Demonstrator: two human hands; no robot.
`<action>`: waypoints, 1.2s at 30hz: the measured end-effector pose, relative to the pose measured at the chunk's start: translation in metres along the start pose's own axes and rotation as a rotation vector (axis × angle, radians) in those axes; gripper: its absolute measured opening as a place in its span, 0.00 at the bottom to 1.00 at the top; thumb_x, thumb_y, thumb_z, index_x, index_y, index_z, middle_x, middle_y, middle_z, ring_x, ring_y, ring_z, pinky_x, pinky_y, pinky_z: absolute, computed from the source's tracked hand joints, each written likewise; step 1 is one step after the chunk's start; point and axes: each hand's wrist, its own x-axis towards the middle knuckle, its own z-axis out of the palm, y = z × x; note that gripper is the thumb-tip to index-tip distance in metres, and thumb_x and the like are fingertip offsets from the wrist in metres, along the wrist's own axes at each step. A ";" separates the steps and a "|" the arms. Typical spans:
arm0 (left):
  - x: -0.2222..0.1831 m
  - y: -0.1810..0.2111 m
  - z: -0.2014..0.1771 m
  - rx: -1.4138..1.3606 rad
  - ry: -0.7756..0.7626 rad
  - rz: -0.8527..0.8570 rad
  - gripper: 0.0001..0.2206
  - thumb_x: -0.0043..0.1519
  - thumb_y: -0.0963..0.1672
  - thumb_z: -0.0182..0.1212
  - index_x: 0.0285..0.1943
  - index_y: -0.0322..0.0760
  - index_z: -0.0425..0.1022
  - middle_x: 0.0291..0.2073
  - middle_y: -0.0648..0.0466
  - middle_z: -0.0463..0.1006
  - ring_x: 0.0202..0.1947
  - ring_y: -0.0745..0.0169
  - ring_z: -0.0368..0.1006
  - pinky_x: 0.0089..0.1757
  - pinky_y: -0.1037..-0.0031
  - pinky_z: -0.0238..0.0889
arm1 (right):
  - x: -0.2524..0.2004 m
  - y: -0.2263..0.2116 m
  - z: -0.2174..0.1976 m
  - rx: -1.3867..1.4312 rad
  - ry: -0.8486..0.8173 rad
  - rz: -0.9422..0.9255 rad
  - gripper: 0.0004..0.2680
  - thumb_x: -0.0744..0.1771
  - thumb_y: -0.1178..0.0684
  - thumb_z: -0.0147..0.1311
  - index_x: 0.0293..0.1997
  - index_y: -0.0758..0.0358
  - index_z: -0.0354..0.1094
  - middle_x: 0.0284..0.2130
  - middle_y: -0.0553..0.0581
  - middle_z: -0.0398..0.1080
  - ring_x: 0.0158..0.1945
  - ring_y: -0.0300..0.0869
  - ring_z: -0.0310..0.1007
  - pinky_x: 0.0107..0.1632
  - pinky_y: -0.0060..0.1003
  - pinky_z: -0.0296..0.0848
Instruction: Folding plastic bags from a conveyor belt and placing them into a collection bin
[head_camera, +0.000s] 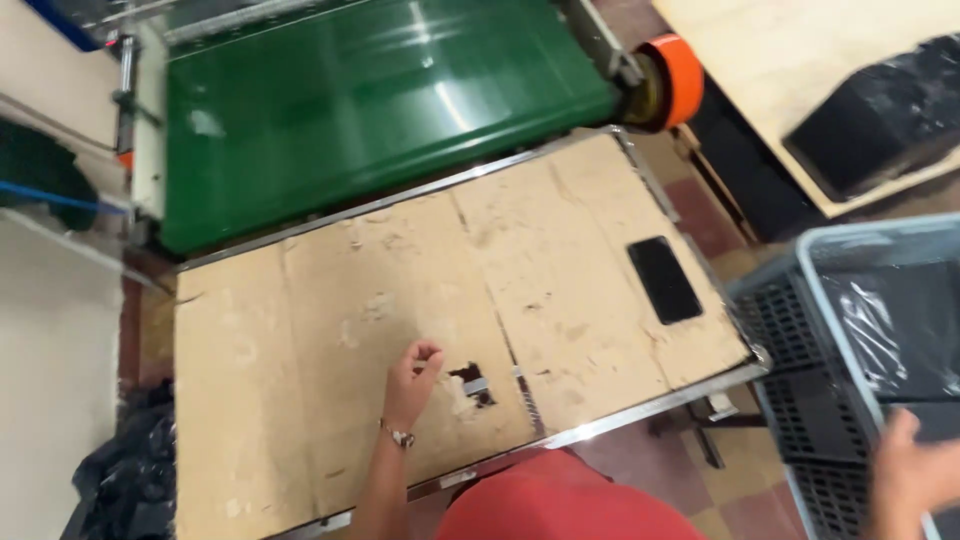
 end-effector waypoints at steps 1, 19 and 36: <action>0.009 -0.008 -0.011 -0.004 0.019 -0.005 0.08 0.63 0.45 0.64 0.45 0.37 0.79 0.37 0.48 0.83 0.44 0.54 0.79 0.44 0.64 0.74 | 0.006 -0.074 -0.014 0.015 0.003 -0.013 0.22 0.68 0.55 0.74 0.65 0.79 0.70 0.48 0.73 0.73 0.44 0.63 0.82 0.41 0.48 0.82; 0.210 -0.164 -0.118 -0.577 0.378 -0.353 0.11 0.66 0.48 0.59 0.52 0.44 0.69 0.30 0.57 0.77 0.30 0.72 0.76 0.29 0.86 0.63 | -0.001 -0.683 -0.009 1.755 -1.307 0.858 0.15 0.70 0.56 0.53 0.63 0.65 0.57 0.48 0.60 0.72 0.49 0.49 0.80 0.46 0.43 0.84; 0.349 -0.166 -0.151 -1.179 0.472 -0.175 0.32 0.65 0.67 0.46 0.66 0.48 0.61 0.71 0.55 0.63 0.70 0.57 0.62 0.65 0.61 0.54 | 0.082 -0.816 0.099 2.158 -1.454 1.174 0.16 0.70 0.41 0.54 0.57 0.62 0.62 0.56 0.63 0.67 0.65 0.58 0.69 0.65 0.60 0.74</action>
